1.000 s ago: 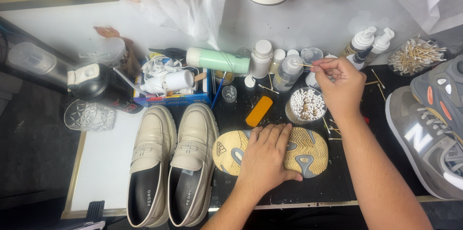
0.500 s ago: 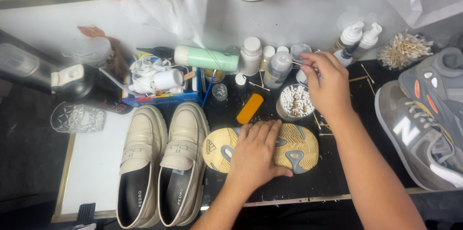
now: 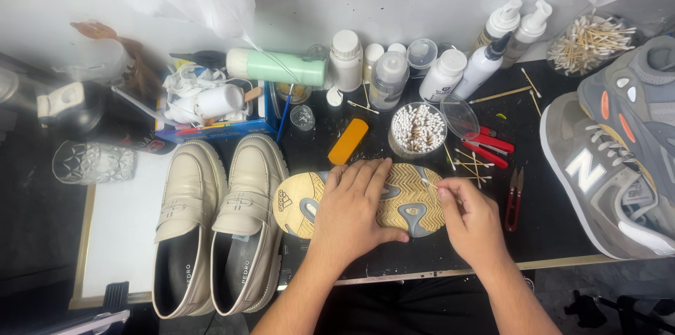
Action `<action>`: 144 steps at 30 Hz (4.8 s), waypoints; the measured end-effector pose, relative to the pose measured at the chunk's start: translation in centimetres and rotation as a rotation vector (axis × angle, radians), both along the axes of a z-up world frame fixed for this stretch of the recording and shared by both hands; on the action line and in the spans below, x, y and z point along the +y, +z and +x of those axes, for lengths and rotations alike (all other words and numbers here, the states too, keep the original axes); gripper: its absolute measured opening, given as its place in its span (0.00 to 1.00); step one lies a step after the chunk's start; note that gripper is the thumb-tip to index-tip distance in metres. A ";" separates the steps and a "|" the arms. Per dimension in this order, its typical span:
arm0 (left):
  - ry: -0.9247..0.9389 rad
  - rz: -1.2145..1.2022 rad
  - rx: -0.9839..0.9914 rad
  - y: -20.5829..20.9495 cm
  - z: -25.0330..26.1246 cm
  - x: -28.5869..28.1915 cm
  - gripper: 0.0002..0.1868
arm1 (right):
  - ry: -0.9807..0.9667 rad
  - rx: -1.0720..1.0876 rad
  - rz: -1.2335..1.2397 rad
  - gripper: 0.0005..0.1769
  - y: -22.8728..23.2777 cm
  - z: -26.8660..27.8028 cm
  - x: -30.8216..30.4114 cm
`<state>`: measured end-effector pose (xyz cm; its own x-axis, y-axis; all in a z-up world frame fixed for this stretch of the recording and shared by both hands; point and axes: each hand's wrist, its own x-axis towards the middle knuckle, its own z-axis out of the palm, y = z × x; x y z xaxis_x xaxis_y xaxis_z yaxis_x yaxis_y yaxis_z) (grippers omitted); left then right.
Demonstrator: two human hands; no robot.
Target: The person cleans the sole of a beige sneaker using a cotton swab and a small red tool. They repeatedly dip the cotton swab into a small container of liquid and scrub the textured tread of the shoe sole. The person also uses the red tool to pick at the grooves of the sole. The task is performed on a cluttered workbench with various cleaning supplies and other shoes visible.
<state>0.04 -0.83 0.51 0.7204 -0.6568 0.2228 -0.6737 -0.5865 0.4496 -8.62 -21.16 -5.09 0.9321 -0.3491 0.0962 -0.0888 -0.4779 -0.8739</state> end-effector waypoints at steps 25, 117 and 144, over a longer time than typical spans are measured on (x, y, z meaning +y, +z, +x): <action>-0.005 0.024 0.010 0.2 0.1 0.0 0.67 | 0.163 0.120 -0.273 0.06 1.0 1.2 0.7; 0.021 0.021 0.053 0.2 0.6 -0.5 0.65 | 0.141 -0.028 -0.247 0.07 0.1 1.7 1.2; -0.048 0.103 -0.008 0.8 0.4 -0.3 0.70 | -0.120 -0.072 -0.390 0.06 -0.2 0.7 -2.7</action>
